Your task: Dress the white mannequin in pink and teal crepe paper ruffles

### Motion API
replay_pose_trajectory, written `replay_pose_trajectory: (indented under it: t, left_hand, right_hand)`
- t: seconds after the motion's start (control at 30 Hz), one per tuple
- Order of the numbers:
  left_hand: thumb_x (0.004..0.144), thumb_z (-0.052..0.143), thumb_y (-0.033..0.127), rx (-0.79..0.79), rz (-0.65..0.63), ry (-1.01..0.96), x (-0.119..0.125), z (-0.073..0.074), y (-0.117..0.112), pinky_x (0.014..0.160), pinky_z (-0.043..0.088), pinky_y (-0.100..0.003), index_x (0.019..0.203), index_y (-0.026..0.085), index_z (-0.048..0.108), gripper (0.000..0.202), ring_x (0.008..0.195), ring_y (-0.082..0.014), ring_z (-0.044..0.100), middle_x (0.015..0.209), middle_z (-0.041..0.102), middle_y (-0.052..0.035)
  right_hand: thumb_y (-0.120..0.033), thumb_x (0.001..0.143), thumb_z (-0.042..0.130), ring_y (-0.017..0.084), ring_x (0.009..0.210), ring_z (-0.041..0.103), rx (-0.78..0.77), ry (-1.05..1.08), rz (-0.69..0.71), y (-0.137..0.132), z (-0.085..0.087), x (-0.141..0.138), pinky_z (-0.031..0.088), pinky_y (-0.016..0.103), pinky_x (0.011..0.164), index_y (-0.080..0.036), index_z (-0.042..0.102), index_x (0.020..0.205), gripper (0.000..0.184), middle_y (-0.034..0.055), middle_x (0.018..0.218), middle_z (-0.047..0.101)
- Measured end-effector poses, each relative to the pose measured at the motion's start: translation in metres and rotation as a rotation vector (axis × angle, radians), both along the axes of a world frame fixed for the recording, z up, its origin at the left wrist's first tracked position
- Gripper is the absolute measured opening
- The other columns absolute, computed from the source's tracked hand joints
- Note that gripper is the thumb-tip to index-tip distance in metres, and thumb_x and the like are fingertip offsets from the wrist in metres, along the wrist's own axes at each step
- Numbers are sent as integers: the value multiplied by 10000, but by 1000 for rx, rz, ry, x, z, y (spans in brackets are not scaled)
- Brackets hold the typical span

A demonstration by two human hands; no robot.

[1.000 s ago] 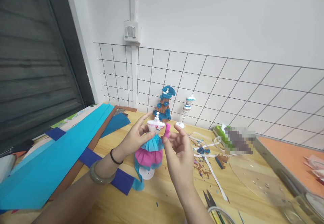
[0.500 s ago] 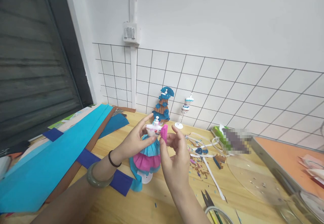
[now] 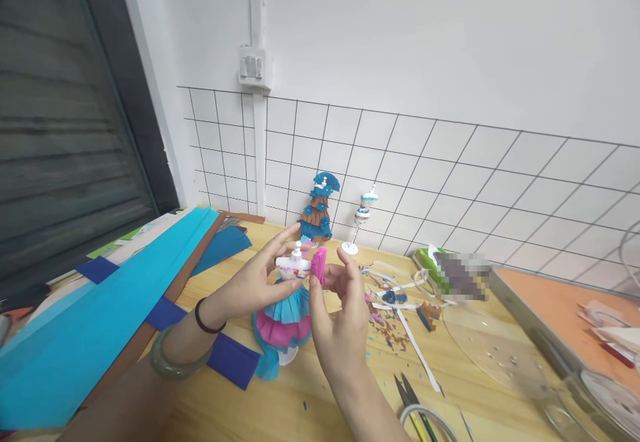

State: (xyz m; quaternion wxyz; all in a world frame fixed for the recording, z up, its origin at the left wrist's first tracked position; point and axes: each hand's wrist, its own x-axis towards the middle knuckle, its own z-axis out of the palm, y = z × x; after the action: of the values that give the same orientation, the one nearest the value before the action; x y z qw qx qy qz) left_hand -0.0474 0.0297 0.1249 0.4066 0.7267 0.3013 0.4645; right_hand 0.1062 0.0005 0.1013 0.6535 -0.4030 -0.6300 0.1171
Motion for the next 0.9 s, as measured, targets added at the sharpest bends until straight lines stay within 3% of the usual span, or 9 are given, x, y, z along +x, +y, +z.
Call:
replay_pose_trajectory:
  t: [0.2, 0.37, 0.53, 0.63, 0.77, 0.9]
  left_hand:
    - [777, 626, 189, -26, -43, 58, -5, 5, -2, 992, 432, -365, 1438, 315, 233, 779, 1243, -242, 466, 1346, 487, -93]
    - [722, 688, 189, -78, -64, 61, -9, 11, -4, 961, 445, -354, 1454, 309, 176, 901, 1203, -241, 500, 1352, 472, -112]
    - [732, 667, 160, -173, -111, 76, -12, 15, -4, 866, 487, -345, 1458, 279, 150, 899, 1010, -205, 616, 1124, 635, -84]
    - [745, 652, 160, -151, -70, 54, -10, 13, -2, 865, 483, -347, 1448, 260, 201, 841, 991, -203, 625, 1056, 665, -70]
    - [751, 665, 216, -94, 32, 5, -4, 6, 3, 879, 486, -345, 1432, 268, 250, 799, 1024, -209, 613, 1117, 647, -66]
    - [771, 644, 223, -90, 52, -61, 5, -5, 9, 871, 498, -348, 1443, 267, 214, 799, 1026, -207, 612, 1165, 630, -79]
  right_hand:
    - [-192, 833, 591, 176, 832, 620, 5, 25, 1, -4, 5, -2, 532, 357, 733, -250, 407, 1284, 491, 48, 919, 607]
    - [-210, 837, 593, 185, 832, 635, -25, 76, 19, -5, 6, -2, 526, 368, 735, -256, 411, 1285, 485, 50, 932, 595]
    - [-234, 842, 592, 179, 815, 635, -61, 125, 43, -5, 7, 0, 528, 356, 722, -260, 416, 1280, 473, 45, 922, 587]
    - [-241, 836, 599, 179, 812, 630, -62, 140, 50, -4, 7, 0, 527, 362, 730, -254, 415, 1277, 478, 45, 922, 582]
    - [-252, 837, 597, 182, 815, 623, -63, 157, 53, -2, 5, 2, 525, 377, 743, -252, 412, 1285, 485, 52, 932, 578]
    - [-259, 832, 601, 182, 809, 624, -75, 146, 40, 0, 3, 4, 526, 370, 723, -253, 415, 1284, 488, 53, 935, 581]
